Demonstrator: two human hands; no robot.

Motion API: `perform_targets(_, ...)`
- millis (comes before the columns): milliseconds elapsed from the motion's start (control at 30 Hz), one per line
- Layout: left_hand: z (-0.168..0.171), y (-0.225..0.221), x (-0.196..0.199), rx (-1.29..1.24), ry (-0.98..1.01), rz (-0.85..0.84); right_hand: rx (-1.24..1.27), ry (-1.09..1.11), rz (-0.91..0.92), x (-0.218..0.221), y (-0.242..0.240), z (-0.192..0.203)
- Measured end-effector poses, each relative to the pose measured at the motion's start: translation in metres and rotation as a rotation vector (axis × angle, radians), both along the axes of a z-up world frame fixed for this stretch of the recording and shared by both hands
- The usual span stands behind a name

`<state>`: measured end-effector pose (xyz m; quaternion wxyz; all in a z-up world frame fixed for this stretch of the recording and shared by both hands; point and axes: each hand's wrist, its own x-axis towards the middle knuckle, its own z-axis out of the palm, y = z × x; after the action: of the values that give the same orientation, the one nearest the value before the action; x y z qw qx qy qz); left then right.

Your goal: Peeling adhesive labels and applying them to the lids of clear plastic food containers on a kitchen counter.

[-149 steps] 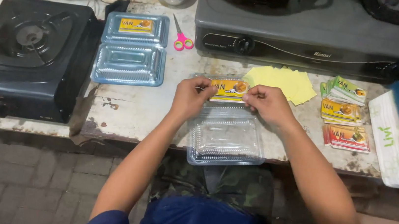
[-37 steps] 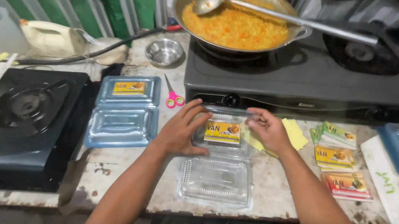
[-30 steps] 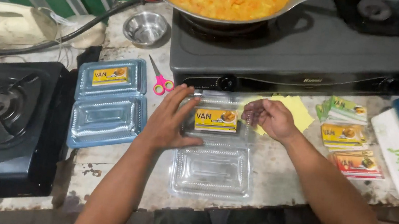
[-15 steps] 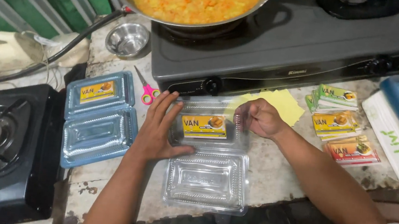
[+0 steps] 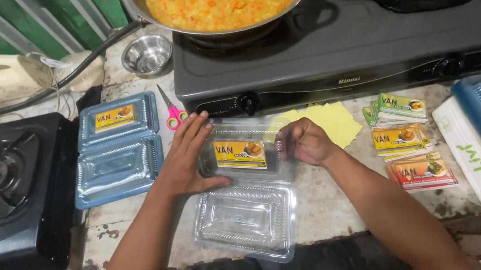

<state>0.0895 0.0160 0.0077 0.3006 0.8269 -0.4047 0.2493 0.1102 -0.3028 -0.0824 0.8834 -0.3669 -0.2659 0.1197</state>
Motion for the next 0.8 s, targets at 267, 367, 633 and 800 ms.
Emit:
perform_targets(267, 0.000, 0.002, 0.002, 0.024, -0.007, 0.007, -0.023, 0.016, 0.009, -0.007, 0.008, 0.013)
perform_targets(367, -0.002, 0.001, 0.002, 0.039, 0.012, 0.013, -0.001, 0.030, 0.015, -0.010, 0.011, 0.013)
perform_targets(633, -0.003, -0.001, 0.003, 0.073, 0.024, 0.012, -0.047, 0.054, -0.049, -0.022, 0.022, 0.042)
perform_targets(800, 0.002, 0.000, 0.000, 0.126, -0.023, 0.062, -0.156, -0.021, -0.335, -0.015, 0.025, 0.056)
